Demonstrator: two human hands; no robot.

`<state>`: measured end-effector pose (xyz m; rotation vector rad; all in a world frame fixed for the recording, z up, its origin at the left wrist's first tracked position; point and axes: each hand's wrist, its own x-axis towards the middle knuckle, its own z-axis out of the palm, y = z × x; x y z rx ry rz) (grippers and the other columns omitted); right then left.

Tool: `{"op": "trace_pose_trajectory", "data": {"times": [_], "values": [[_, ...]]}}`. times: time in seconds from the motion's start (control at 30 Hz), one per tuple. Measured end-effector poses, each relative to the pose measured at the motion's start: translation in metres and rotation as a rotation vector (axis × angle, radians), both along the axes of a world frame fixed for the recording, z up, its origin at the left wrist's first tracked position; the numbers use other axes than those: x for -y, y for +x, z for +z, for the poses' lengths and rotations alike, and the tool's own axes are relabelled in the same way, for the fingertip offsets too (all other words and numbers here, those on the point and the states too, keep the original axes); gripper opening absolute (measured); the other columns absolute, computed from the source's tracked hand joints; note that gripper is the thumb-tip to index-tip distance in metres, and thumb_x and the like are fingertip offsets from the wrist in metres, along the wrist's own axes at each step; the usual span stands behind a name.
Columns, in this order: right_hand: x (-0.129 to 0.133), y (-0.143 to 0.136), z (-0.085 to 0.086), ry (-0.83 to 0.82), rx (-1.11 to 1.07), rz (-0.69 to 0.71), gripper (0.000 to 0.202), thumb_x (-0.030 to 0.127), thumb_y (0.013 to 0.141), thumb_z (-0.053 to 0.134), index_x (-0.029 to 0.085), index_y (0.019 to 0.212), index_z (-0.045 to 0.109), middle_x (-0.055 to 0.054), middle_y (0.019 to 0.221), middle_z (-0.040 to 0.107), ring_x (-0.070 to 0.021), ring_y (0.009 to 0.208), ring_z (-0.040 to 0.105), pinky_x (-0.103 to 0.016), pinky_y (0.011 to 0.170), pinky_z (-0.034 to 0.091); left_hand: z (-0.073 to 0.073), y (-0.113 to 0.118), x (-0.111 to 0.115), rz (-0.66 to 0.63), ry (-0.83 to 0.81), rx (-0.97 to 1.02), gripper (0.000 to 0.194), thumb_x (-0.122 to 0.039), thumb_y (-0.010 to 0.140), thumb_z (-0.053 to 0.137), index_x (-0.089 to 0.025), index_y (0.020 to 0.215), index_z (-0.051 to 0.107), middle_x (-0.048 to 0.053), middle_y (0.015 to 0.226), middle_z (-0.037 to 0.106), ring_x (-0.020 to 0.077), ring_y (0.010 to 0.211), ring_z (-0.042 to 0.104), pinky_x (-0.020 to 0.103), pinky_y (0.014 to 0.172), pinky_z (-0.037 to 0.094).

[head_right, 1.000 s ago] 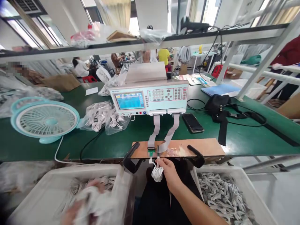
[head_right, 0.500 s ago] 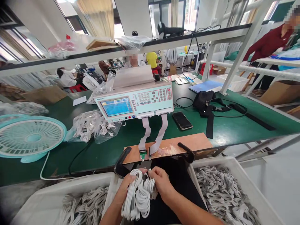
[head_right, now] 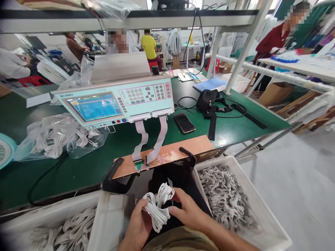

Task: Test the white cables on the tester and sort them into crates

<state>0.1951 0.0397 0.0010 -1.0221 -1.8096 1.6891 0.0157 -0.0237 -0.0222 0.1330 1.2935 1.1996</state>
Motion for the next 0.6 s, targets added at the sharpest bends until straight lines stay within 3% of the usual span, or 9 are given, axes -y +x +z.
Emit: {"op": "trace_pose_trajectory", "data": {"times": [0.07,0.13,0.2,0.27,0.33,0.4,0.5,0.6], "values": [[0.006,-0.030,-0.003,-0.066,-0.180,-0.099,0.036,0.040,0.081,0.058,0.019,0.111,0.053,-0.007,0.101,0.059,-0.0224,0.094,0.055,-0.036,0.086,0.044,0.006,0.005,0.004,0.010,0.063,0.108,0.025,-0.031,0.062,0.057,-0.022,0.085,0.058,0.001,0.079,0.062,0.0173,0.069,0.059,0.029,0.062,0.049],[0.003,-0.045,-0.005,-0.190,-0.297,-0.154,0.035,0.048,0.082,0.055,0.019,0.101,0.054,-0.005,0.091,0.060,-0.0203,0.084,0.057,-0.034,0.078,0.046,0.011,0.003,0.010,-0.120,0.123,0.186,0.023,-0.022,0.057,0.057,-0.022,0.079,0.057,-0.001,0.073,0.059,0.0140,0.059,0.055,0.028,0.059,0.048],[-0.006,-0.046,-0.001,-0.311,-0.331,-0.140,0.037,0.053,0.081,0.054,0.018,0.092,0.054,-0.003,0.081,0.059,-0.0168,0.071,0.056,-0.029,0.066,0.046,0.016,-0.007,0.017,-0.230,0.132,0.179,0.020,-0.018,0.053,0.053,-0.021,0.072,0.056,0.001,0.080,0.060,0.0140,0.059,0.054,0.030,0.060,0.049],[-0.018,-0.038,0.007,-0.350,-0.289,-0.038,0.036,0.053,0.081,0.056,0.018,0.089,0.054,-0.001,0.074,0.057,-0.0132,0.063,0.052,-0.024,0.058,0.042,0.020,-0.023,0.023,-0.209,0.126,0.082,0.025,-0.015,0.049,0.049,-0.022,0.072,0.056,0.001,0.094,0.060,0.0157,0.064,0.055,0.030,0.059,0.047],[-0.027,-0.029,0.014,-0.341,-0.225,0.149,0.032,0.048,0.080,0.059,0.016,0.088,0.056,0.001,0.072,0.055,-0.0112,0.061,0.050,-0.021,0.056,0.040,0.025,-0.040,0.025,-0.135,0.160,-0.098,0.032,-0.015,0.050,0.047,-0.025,0.080,0.056,-0.001,0.091,0.058,0.0160,0.064,0.054,0.028,0.055,0.043],[-0.033,-0.024,0.017,-0.332,-0.157,0.345,0.027,0.041,0.080,0.059,0.015,0.088,0.059,0.000,0.073,0.056,-0.0110,0.064,0.051,-0.021,0.059,0.041,0.032,-0.054,0.025,-0.158,0.235,-0.367,0.031,-0.019,0.058,0.049,-0.027,0.087,0.058,-0.001,0.076,0.054,0.0163,0.061,0.051,0.028,0.055,0.040],[-0.036,-0.025,0.016,-0.342,-0.019,0.526,0.021,0.034,0.079,0.058,0.015,0.088,0.064,0.001,0.071,0.058,-0.0110,0.064,0.054,-0.019,0.058,0.041,0.044,-0.062,0.019,-0.441,0.356,-0.841,0.027,-0.030,0.069,0.059,-0.026,0.095,0.066,0.002,0.076,0.053,0.0208,0.071,0.053,0.033,0.068,0.044],[-0.036,-0.031,0.014,-0.366,0.124,0.691,0.023,0.035,0.077,0.059,0.014,0.085,0.067,0.002,0.063,0.059,-0.0102,0.055,0.053,-0.017,0.049,0.039,0.055,-0.056,0.010,-0.758,0.490,-1.121,0.034,-0.035,0.072,0.064,-0.030,0.106,0.067,0.007,0.103,0.059,0.0251,0.090,0.054,0.036,0.080,0.044]]}}
